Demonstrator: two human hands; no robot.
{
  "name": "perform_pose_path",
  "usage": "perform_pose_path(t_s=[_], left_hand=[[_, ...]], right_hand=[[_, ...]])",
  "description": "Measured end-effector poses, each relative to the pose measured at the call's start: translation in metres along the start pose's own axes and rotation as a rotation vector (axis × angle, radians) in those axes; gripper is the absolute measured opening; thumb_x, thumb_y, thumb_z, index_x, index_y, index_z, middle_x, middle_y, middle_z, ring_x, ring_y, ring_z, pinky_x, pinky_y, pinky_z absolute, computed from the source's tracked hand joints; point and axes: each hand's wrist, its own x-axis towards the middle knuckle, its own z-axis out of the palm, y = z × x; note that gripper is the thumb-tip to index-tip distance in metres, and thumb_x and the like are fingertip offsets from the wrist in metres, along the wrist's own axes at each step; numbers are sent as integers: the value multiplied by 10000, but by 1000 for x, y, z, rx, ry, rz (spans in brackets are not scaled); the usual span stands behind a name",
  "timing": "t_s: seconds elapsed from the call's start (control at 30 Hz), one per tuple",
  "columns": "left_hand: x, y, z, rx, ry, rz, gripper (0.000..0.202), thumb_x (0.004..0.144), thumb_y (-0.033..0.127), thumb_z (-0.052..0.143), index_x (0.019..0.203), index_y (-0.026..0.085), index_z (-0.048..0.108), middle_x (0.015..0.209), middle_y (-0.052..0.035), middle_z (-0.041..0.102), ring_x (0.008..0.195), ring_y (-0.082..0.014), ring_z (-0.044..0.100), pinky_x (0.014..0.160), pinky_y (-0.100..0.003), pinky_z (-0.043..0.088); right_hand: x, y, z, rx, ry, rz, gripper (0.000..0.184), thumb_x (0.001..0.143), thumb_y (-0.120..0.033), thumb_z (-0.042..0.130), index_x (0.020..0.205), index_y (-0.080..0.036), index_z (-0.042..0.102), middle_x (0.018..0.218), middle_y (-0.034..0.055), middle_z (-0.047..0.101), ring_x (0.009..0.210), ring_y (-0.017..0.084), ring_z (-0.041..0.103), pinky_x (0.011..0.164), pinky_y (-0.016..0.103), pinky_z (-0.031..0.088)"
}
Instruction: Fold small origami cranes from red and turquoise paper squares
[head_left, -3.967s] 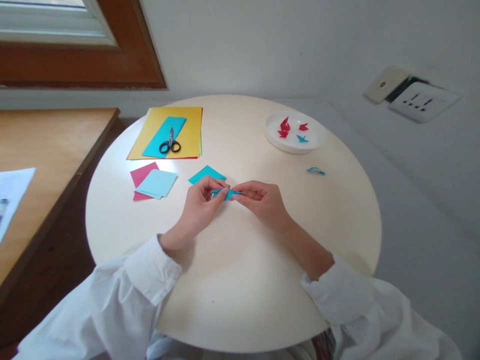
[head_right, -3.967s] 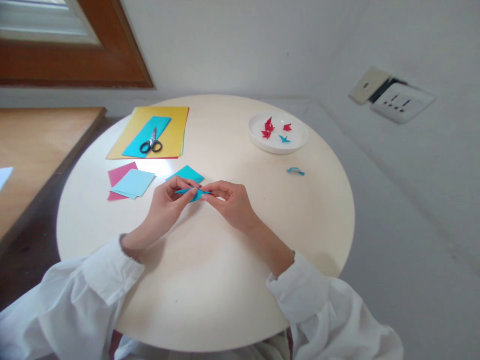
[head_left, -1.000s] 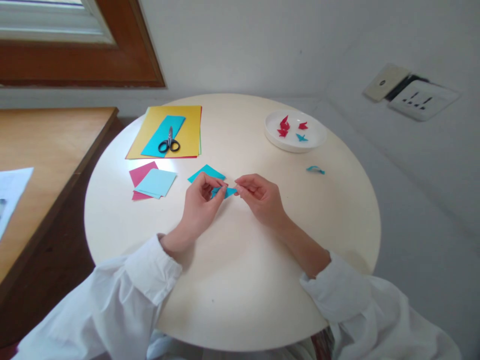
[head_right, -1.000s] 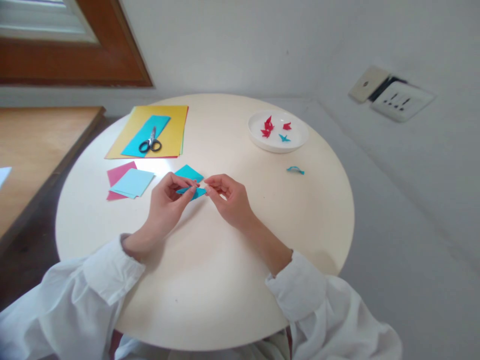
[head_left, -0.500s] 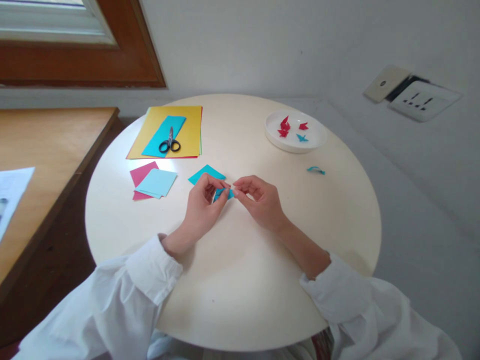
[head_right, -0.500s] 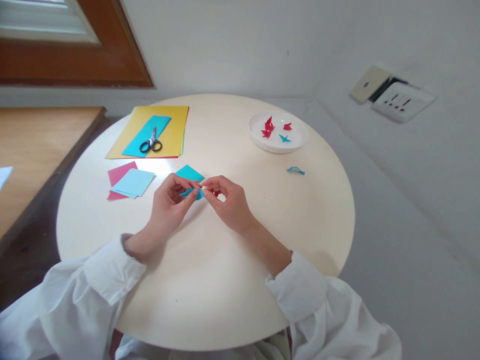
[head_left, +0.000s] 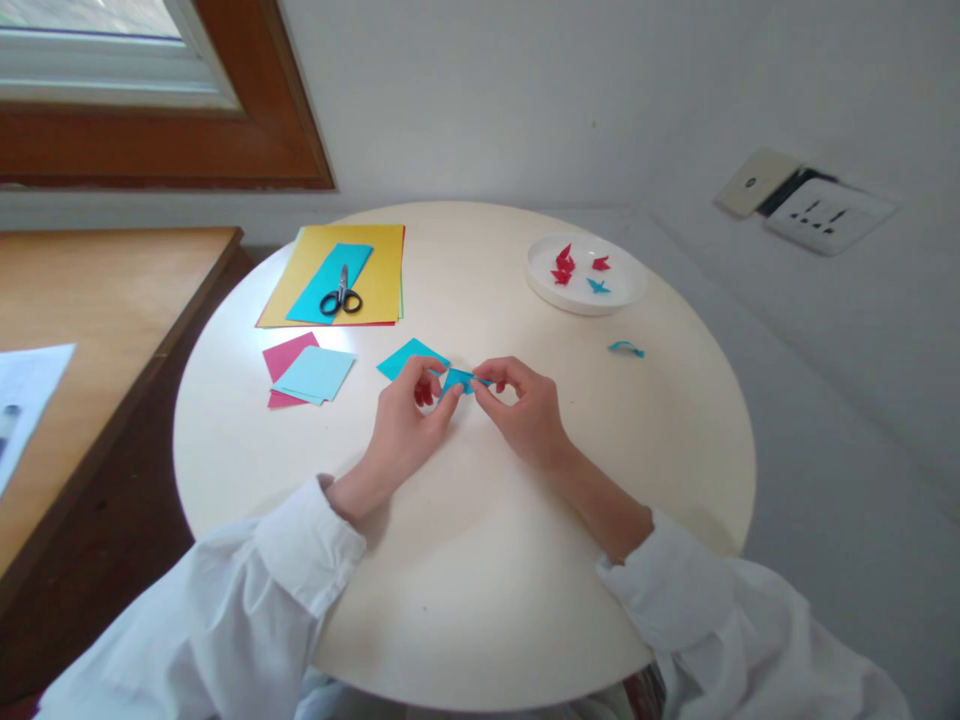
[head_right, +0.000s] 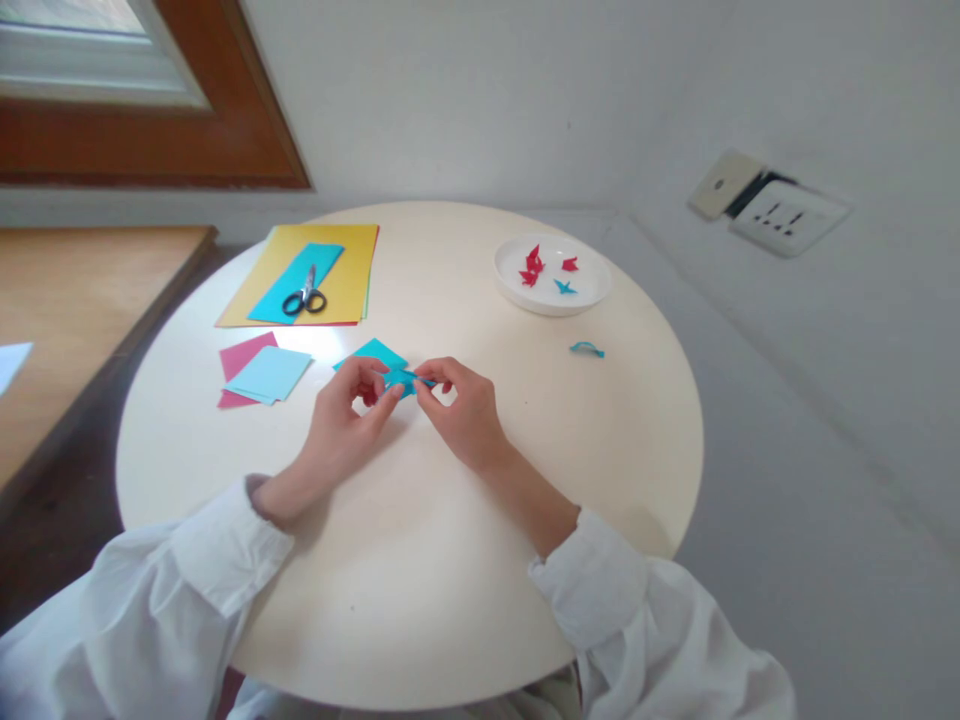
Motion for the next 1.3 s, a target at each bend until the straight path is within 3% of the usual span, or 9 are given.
perform_pose_path(t_s=[0.2, 0.5, 0.73, 0.93, 1.1, 1.3], left_hand=[[1, -5, 2, -52, 0, -39, 108, 785, 280, 589, 763, 199, 521, 685, 1, 620, 619, -134, 570, 601, -264, 451], [1, -7, 5, -143, 21, -59, 119, 729, 250, 637, 713, 201, 531, 670, 10, 607, 638, -136, 587, 635, -271, 487], [1, -8, 6, -191, 17, -86, 126, 693, 220, 655, 724, 196, 535, 664, 13, 615, 629, -134, 597, 633, -272, 494], [1, -6, 6, -322, -32, -210, 184, 693, 257, 681, 770, 202, 523, 640, 3, 677, 651, -171, 670, 630, -287, 516], [2, -4, 4, -487, -42, -357, 273, 677, 312, 721, 810, 196, 513, 658, -15, 718, 697, -206, 711, 679, -331, 553], [1, -4, 5, -594, -91, -368, 331, 654, 358, 751, 821, 194, 517, 649, 3, 713, 718, -195, 715, 793, -383, 564]], right_hand=[[0, -1, -1, -92, -5, -61, 60, 739, -175, 583, 750, -221, 620, 736, -4, 698, 649, 139, 616, 608, 266, 469], [-3, 5, 2, -212, 7, -177, 93, 756, -160, 585, 813, -226, 616, 784, 15, 710, 711, 165, 646, 700, 302, 487], [-3, 4, 3, -255, 19, -291, 129, 779, -117, 550, 805, -227, 613, 778, 14, 710, 717, 164, 642, 688, 294, 477], [-4, 4, 2, -293, 14, -300, 113, 812, -157, 560, 882, -229, 612, 822, 20, 714, 744, 170, 651, 745, 324, 436], [-4, 2, 0, -355, 99, -320, 60, 806, -219, 631, 863, -237, 627, 839, 17, 714, 797, 181, 655, 766, 339, 384], [-2, 7, 0, -451, 148, -399, 57, 804, -198, 639, 791, -251, 655, 915, 13, 711, 886, 180, 643, 822, 354, 351]])
